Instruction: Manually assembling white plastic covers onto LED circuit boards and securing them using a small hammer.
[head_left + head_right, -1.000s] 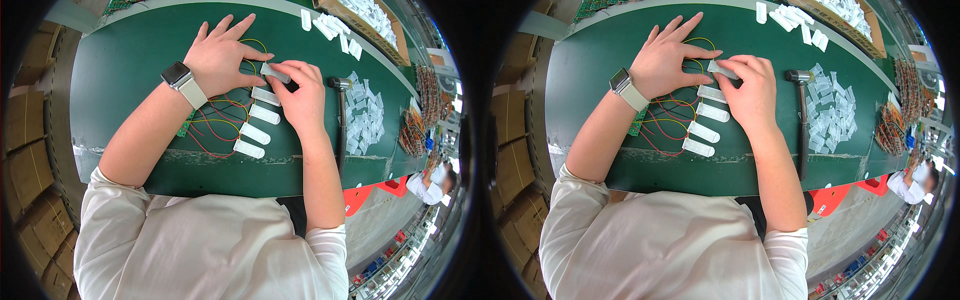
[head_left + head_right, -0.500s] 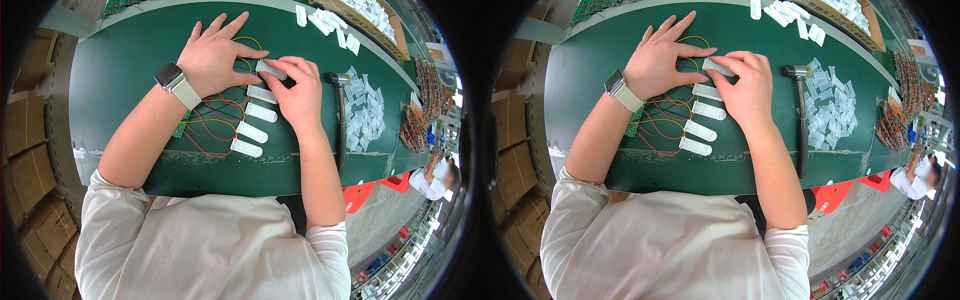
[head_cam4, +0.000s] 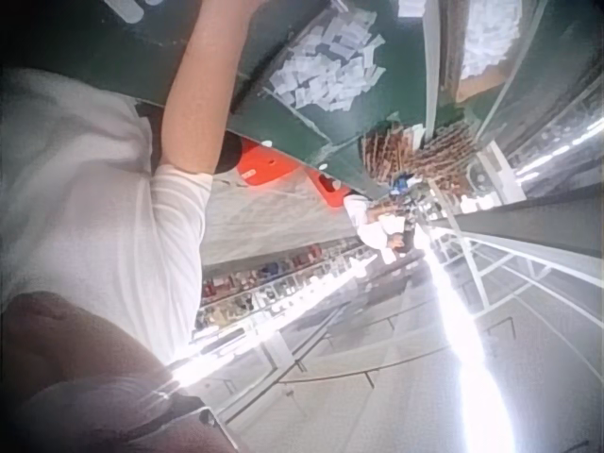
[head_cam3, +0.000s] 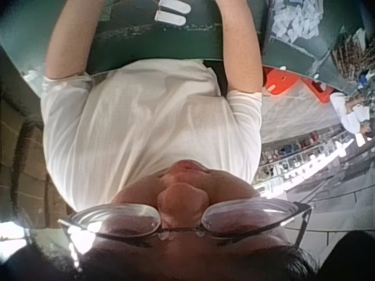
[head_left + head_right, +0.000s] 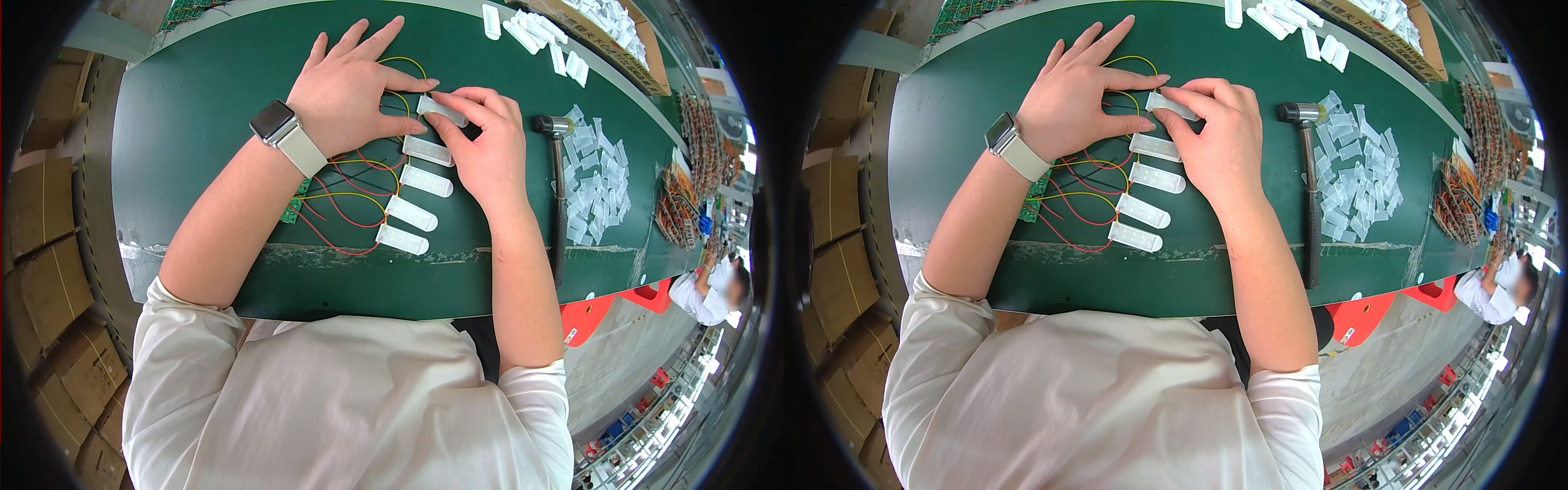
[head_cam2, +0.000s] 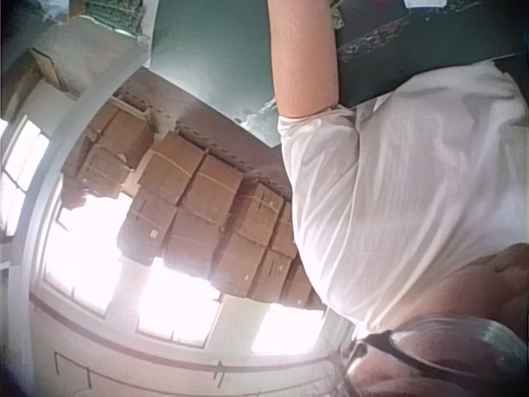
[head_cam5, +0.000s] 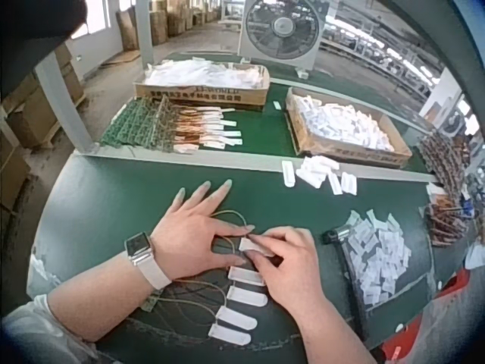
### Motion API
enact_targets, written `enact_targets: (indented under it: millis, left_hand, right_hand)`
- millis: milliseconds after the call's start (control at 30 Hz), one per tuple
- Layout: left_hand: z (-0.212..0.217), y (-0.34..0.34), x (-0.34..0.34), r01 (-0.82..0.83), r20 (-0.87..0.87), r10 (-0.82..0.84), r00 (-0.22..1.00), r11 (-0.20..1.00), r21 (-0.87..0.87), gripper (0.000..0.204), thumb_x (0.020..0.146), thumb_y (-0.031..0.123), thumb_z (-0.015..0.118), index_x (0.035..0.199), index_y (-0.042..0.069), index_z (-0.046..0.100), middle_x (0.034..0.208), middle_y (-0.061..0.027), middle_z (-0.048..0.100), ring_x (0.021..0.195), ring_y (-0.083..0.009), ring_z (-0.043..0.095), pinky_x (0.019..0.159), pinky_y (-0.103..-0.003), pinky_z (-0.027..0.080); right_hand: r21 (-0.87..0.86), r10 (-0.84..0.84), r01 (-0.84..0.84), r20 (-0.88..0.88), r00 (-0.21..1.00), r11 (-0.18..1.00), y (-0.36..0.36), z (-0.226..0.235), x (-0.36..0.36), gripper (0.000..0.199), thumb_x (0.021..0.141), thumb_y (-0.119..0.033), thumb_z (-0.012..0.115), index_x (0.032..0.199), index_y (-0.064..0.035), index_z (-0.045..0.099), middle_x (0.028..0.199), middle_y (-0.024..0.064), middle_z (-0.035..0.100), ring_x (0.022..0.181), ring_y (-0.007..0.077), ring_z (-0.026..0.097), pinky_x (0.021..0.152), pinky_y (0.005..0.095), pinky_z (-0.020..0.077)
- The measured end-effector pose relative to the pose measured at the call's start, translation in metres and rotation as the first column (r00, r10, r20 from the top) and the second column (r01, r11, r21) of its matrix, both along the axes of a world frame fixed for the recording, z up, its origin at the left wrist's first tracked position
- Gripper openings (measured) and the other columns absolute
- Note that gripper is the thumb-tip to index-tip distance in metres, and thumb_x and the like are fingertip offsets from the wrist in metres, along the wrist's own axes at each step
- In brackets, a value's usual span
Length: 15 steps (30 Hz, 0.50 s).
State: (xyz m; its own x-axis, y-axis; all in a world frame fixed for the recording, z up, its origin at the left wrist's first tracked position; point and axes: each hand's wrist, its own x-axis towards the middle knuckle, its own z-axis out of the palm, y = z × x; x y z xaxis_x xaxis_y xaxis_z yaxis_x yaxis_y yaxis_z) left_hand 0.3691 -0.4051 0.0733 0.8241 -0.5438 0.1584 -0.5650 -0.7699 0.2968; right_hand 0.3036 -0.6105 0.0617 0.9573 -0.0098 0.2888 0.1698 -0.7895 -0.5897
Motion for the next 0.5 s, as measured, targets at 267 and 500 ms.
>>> enact_targets:
  millis: [267,500]
  left_hand:
    - [0.001,0.000,0.000,-0.002,0.010,0.002,1.000,1.000,0.003,0.056,0.076,0.061,0.086,0.130,0.047,0.077,0.174,-0.0073,0.036,0.158,-0.0391,0.034,0.129,-0.064,0.024]
    - [0.004,-0.007,0.000,0.038,-0.029,-0.039,0.999,0.998,-0.047,0.056,0.076,0.053,0.089,0.130,0.045,0.077,0.174,-0.0089,0.035,0.157,-0.0400,0.035,0.128,-0.063,0.026]
  right_hand:
    - [-0.001,0.021,-0.021,0.005,1.000,1.000,-0.002,0.002,0.002,0.029,0.083,-0.022,0.088,0.111,-0.0156,0.085,0.110,-0.0018,0.073,0.108,0.0243,0.062,0.090,0.0381,0.0545]
    - [0.121,-0.076,0.075,0.004,0.997,0.990,-0.033,0.056,-0.029,0.031,0.087,-0.021,0.087,0.114,-0.0095,0.080,0.110,0.0081,0.073,0.103,0.0291,0.070,0.087,0.0356,0.0552]
